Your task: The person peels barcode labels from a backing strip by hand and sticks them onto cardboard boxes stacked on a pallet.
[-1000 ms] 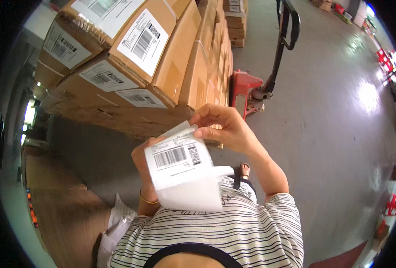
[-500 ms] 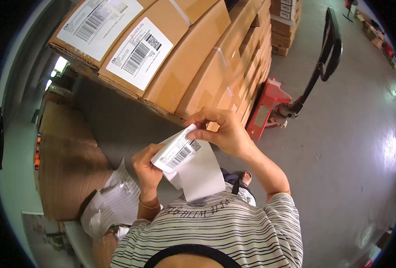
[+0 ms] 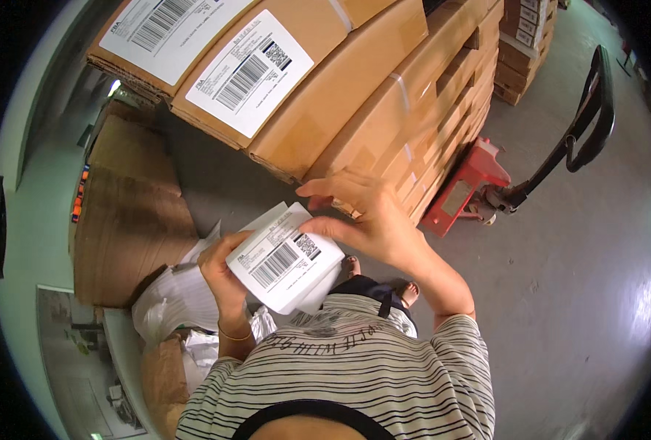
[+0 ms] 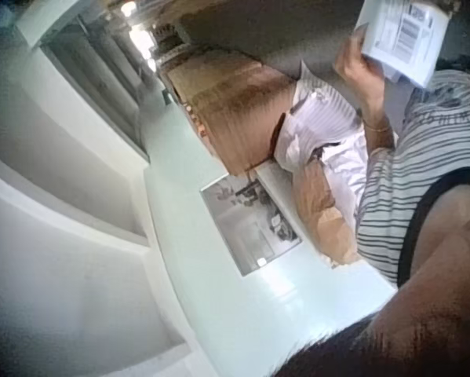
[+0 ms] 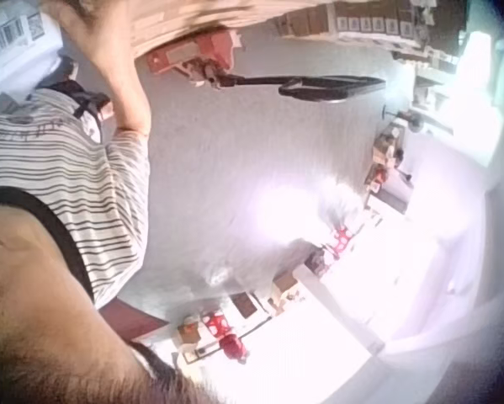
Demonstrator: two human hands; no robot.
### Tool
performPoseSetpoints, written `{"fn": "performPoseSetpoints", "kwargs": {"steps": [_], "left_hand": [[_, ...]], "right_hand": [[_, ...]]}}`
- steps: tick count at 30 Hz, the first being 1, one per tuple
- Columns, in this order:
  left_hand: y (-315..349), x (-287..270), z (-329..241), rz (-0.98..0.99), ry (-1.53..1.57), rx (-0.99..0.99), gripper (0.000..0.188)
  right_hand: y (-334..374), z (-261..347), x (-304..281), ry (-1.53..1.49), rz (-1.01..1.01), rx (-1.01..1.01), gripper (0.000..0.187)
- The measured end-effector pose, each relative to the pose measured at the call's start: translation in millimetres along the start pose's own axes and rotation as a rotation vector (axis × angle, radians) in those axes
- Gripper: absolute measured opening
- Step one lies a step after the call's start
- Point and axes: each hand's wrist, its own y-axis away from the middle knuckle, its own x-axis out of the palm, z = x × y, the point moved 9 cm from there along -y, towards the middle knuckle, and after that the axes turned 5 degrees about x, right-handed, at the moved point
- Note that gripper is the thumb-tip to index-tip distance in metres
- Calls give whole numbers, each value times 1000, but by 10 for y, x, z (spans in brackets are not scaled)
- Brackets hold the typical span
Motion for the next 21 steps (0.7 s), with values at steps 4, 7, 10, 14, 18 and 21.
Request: {"fn": "performPoseSetpoints", "kwargs": {"steps": [4, 7, 10, 14, 18, 21], "left_hand": [[-48, 33, -143, -3, -4, 65, 15], [-54, 80, -173, 27, -8, 60, 16], [-64, 96, -199, 11, 10, 77, 18], [-82, 126, -231, 35, 27, 77, 19], [-82, 125, -215, 20, 7, 103, 20], [-70, 121, -149, 40, 9, 52, 21]], "right_hand": [[59, -263, 147, -321, 106, 209, 34], [93, -221, 93, -251, 68, 154, 30], [100, -100, -11, -85, 5, -1, 29], [172, 78, -85, 136, -69, -245, 29], [231, 106, -81, 214, -126, -356, 28], [274, 173, -55, 336, -204, -465, 27]]}}
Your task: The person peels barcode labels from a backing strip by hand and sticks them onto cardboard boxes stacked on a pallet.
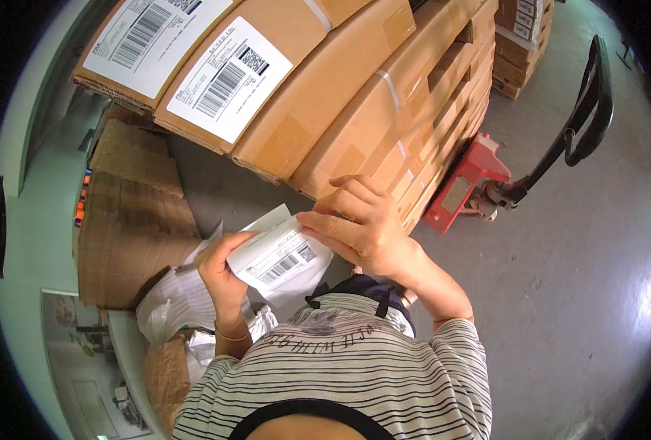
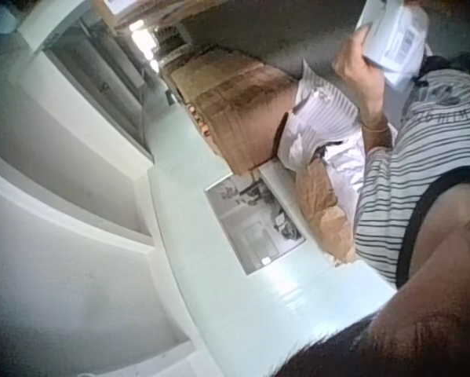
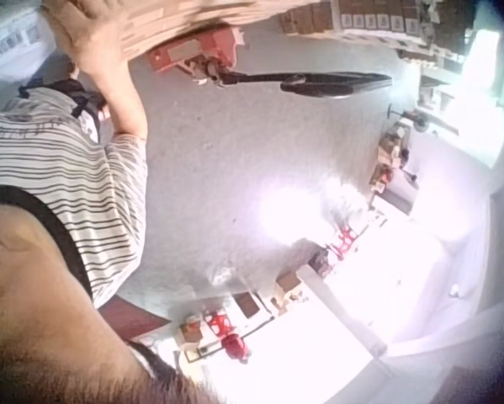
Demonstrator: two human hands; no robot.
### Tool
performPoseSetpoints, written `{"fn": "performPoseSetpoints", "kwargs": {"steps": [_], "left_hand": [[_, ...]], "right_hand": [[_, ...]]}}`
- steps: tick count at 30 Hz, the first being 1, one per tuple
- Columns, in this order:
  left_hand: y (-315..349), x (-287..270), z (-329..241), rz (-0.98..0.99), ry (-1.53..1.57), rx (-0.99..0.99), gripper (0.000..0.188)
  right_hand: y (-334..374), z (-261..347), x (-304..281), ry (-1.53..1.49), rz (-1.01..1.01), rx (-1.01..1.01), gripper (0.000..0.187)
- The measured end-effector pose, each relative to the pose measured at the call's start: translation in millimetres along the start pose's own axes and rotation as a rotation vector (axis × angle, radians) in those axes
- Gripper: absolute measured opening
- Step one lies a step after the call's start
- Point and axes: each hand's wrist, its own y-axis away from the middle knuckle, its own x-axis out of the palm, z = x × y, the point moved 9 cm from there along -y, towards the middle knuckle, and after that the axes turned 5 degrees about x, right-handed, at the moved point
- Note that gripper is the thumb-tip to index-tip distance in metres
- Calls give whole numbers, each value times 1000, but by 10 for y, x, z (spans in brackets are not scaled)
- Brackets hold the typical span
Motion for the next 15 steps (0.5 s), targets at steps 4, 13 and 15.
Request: {"fn": "performPoseSetpoints", "kwargs": {"steps": [4, 13, 15], "left_hand": [[-5, -29, 30, -6, -1, -36, 21], [3, -71, 128, -24, -39, -14, 19], [44, -100, 205, 6, -204, 12, 19]], "right_hand": [[-3, 21, 25, 25, -23, -53, 27], [21, -24, -167, -344, -71, 2, 12], [94, -252, -427, -725, -344, 72, 14]]}}
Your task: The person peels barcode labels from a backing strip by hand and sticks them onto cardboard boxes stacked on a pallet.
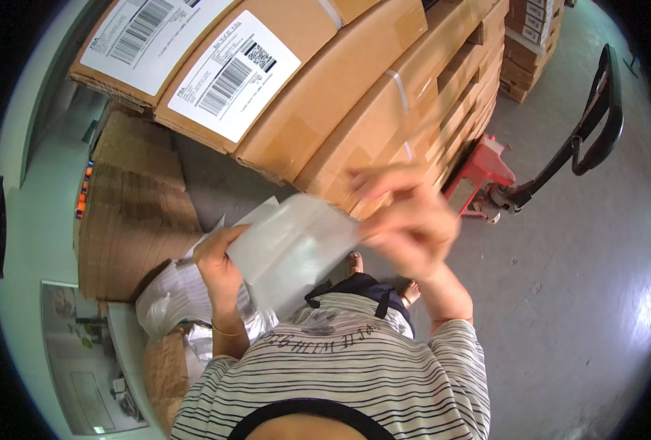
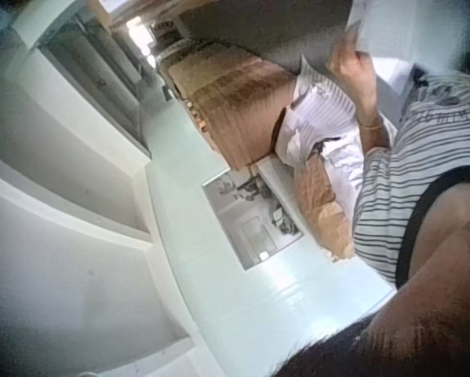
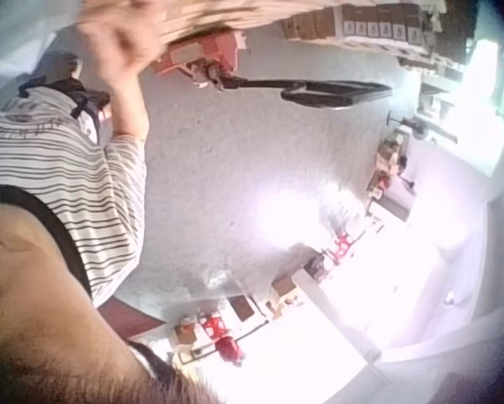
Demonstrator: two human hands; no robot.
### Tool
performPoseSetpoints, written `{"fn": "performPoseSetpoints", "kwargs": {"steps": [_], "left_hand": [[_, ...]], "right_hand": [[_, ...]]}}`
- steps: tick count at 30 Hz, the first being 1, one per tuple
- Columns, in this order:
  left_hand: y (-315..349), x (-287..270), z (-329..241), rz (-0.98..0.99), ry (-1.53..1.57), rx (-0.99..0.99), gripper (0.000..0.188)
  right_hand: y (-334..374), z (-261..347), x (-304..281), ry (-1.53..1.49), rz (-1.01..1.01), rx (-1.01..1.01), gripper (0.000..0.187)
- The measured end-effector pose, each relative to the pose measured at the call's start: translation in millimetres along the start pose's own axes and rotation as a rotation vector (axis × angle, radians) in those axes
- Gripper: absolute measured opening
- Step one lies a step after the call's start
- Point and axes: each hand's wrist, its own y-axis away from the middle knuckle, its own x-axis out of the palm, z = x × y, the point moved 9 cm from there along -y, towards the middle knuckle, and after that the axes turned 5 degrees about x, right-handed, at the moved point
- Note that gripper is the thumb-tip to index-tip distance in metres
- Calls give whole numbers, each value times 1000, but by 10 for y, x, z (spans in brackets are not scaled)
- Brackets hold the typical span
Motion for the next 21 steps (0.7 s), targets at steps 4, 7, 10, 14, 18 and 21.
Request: {"fn": "performPoseSetpoints", "kwargs": {"steps": [4, 7, 10, 14, 18, 21], "left_hand": [[-39, 10, -96, 48, 21, 96, 20], [-99, 82, -463, 80, 143, 339, 22], [-180, 161, -802, 121, 215, 470, 20], [-343, 359, -1025, 251, 210, 562, 16], [-491, 493, -1092, 211, 277, 646, 16], [-580, 594, -1042, 184, 300, 639, 13]], "right_hand": [[-323, -191, -388, -78, -156, 103, 25], [-462, -657, -423, -86, -13, 311, 34], [-655, -879, -197, 37, 85, 275, 42], [-713, -1004, -38, 160, 142, 202, 45], [-708, -980, 35, 148, 113, 200, 48], [-703, -1017, 38, 163, 130, 214, 50]]}}
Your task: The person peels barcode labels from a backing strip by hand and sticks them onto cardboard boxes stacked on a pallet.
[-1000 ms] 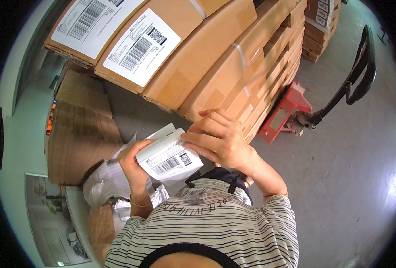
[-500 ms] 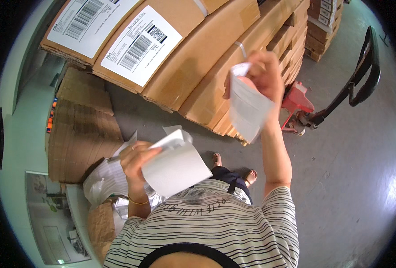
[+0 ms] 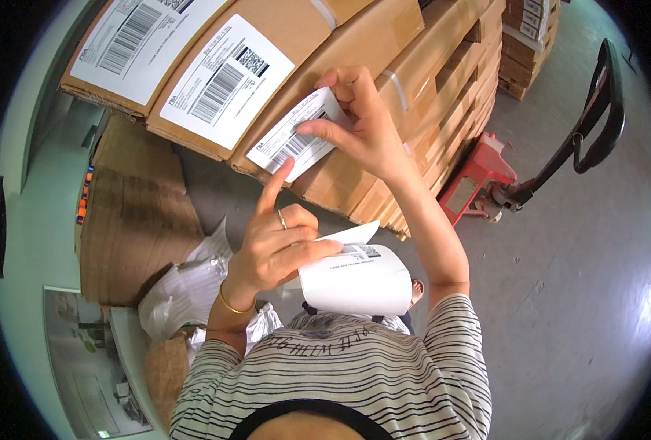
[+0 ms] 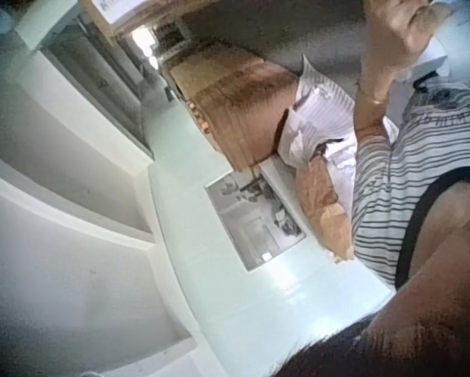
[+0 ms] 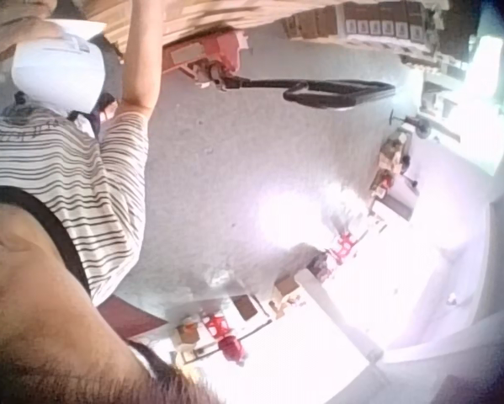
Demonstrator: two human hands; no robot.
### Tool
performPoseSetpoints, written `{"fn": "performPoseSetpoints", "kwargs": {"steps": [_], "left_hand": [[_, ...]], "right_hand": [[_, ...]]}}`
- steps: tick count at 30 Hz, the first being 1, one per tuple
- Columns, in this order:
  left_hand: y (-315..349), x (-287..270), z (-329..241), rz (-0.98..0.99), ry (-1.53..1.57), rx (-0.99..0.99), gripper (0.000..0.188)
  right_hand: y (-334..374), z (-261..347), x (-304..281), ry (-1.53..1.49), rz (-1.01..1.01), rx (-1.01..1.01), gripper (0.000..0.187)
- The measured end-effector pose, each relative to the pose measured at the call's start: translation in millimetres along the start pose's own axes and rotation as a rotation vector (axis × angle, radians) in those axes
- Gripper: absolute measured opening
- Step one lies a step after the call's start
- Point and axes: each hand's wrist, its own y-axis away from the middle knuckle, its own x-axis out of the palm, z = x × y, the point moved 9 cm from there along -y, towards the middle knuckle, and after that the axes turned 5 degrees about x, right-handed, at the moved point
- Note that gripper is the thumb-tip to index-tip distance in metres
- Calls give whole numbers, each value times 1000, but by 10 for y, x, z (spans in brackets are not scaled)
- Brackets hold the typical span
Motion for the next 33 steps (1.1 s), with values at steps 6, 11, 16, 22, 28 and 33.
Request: {"fn": "performPoseSetpoints", "kwargs": {"steps": [6, 11, 16, 22, 28, 33], "left_hand": [[-9, 17, 107, 18, -22, -37, 9], [-12, 16, 156, 24, -27, -49, 10], [-3, 22, 191, 13, -26, -67, 10], [22, 25, 228, 18, -16, -87, 11], [32, 34, 271, 15, -9, -97, 11], [17, 49, 269, 16, -45, -80, 15]], "right_hand": [[-9, 53, 14, 90, 21, -3, 51], [-28, 63, 17, 159, 30, 15, 52], [-42, 76, 7, 201, 14, -1, 53], [-59, 98, 11, 246, 4, -23, 54], [-42, 97, 19, 245, -3, -43, 56], [-42, 99, 35, 287, -49, -9, 59]]}}
